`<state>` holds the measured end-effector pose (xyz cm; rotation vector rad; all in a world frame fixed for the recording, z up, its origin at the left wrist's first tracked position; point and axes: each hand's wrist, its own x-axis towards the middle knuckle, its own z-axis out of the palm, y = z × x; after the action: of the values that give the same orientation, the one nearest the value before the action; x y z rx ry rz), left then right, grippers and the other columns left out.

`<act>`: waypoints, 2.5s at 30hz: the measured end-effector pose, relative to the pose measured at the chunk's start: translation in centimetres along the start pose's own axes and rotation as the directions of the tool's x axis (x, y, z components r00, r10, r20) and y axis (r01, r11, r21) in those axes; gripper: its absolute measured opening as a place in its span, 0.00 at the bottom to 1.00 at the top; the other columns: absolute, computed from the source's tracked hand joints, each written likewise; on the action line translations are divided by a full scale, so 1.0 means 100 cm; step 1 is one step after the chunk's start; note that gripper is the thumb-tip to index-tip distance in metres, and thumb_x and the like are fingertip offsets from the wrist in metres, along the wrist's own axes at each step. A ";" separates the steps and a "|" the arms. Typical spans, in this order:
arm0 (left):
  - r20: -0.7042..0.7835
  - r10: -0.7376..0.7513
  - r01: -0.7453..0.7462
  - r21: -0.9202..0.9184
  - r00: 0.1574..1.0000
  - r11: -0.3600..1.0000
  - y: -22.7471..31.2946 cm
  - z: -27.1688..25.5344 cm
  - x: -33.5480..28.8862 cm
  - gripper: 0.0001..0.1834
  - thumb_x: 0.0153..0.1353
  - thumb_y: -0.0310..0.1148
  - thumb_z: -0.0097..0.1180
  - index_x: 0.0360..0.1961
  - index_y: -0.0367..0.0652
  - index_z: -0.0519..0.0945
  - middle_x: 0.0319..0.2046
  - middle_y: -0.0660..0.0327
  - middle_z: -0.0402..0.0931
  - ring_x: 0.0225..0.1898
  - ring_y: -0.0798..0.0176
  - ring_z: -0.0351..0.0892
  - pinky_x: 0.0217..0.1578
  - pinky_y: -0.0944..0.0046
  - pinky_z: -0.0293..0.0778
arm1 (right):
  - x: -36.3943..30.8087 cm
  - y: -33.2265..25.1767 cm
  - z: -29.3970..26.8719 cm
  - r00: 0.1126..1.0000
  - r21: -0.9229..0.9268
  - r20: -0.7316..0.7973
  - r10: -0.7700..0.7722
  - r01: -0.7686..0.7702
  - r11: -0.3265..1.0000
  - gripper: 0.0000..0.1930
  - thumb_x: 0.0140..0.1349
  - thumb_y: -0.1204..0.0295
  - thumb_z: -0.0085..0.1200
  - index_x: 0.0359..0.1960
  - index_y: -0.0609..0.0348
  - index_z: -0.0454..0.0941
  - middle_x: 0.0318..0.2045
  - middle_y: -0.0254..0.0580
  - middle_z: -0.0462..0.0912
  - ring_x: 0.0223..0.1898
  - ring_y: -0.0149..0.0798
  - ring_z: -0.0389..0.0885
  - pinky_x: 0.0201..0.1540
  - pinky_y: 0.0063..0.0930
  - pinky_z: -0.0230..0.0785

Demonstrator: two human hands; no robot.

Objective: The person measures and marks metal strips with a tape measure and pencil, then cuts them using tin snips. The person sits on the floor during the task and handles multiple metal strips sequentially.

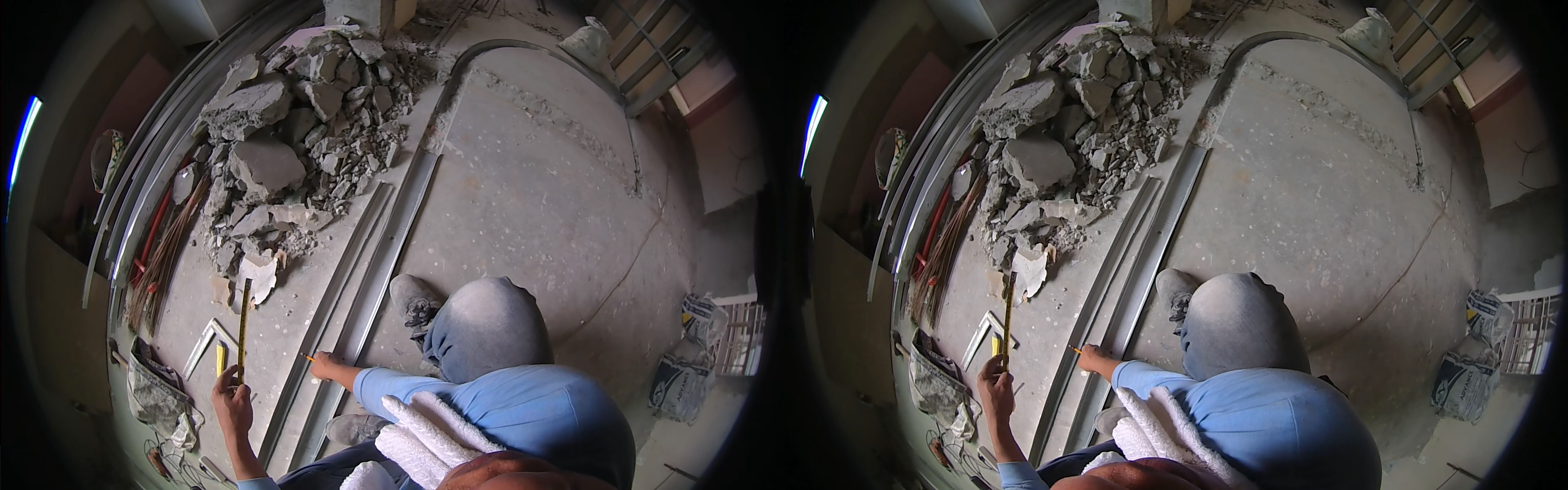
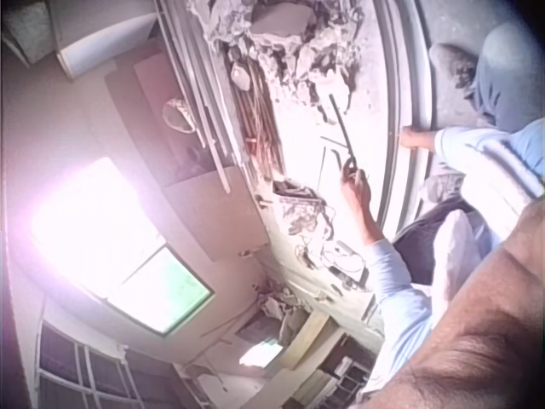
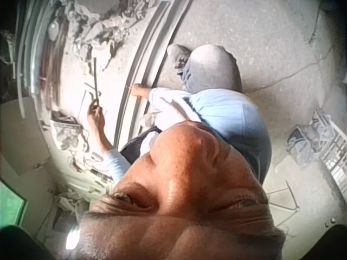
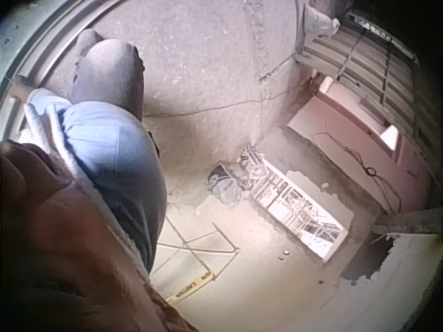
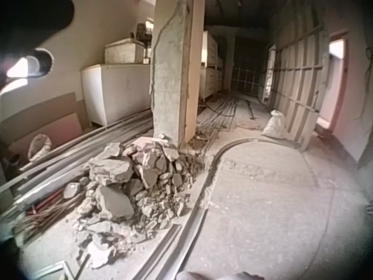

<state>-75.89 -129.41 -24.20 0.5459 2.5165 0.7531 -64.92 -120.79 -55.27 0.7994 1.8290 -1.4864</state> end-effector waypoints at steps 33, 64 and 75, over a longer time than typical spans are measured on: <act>0.029 -0.027 0.026 0.027 0.999 0.999 -0.002 -0.001 0.002 0.27 0.50 0.23 0.50 0.54 0.32 0.81 0.29 0.54 0.78 0.28 0.64 0.77 0.32 0.64 0.75 | 0.026 0.004 -0.003 1.000 -0.050 -0.014 -0.001 0.000 0.999 0.21 0.65 0.63 0.46 0.55 0.58 0.81 0.52 0.60 0.82 0.55 0.59 0.80 0.57 0.49 0.74; 0.016 -0.065 0.064 0.027 0.998 0.998 -0.011 0.003 0.003 0.25 0.53 0.29 0.54 0.54 0.35 0.81 0.33 0.48 0.82 0.32 0.57 0.81 0.40 0.59 0.77 | 0.008 -0.004 0.019 0.916 0.170 -0.384 -0.114 0.191 0.967 0.19 0.62 0.57 0.54 0.38 0.64 0.82 0.24 0.52 0.85 0.35 0.52 0.86 0.43 0.45 0.78; 0.189 0.206 -0.230 0.114 0.960 0.966 -0.086 0.113 0.030 0.23 0.54 0.29 0.58 0.54 0.38 0.81 0.44 0.44 0.79 0.44 0.43 0.82 0.48 0.52 0.78 | 0.005 -0.037 -0.099 0.740 0.673 -0.672 0.040 0.587 0.449 0.12 0.64 0.62 0.60 0.29 0.56 0.78 0.18 0.29 0.75 0.18 0.25 0.69 0.22 0.25 0.63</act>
<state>-74.51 -129.98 -38.65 0.9094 2.3787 0.5849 -69.15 -111.67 -52.00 1.6774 1.5529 -2.7504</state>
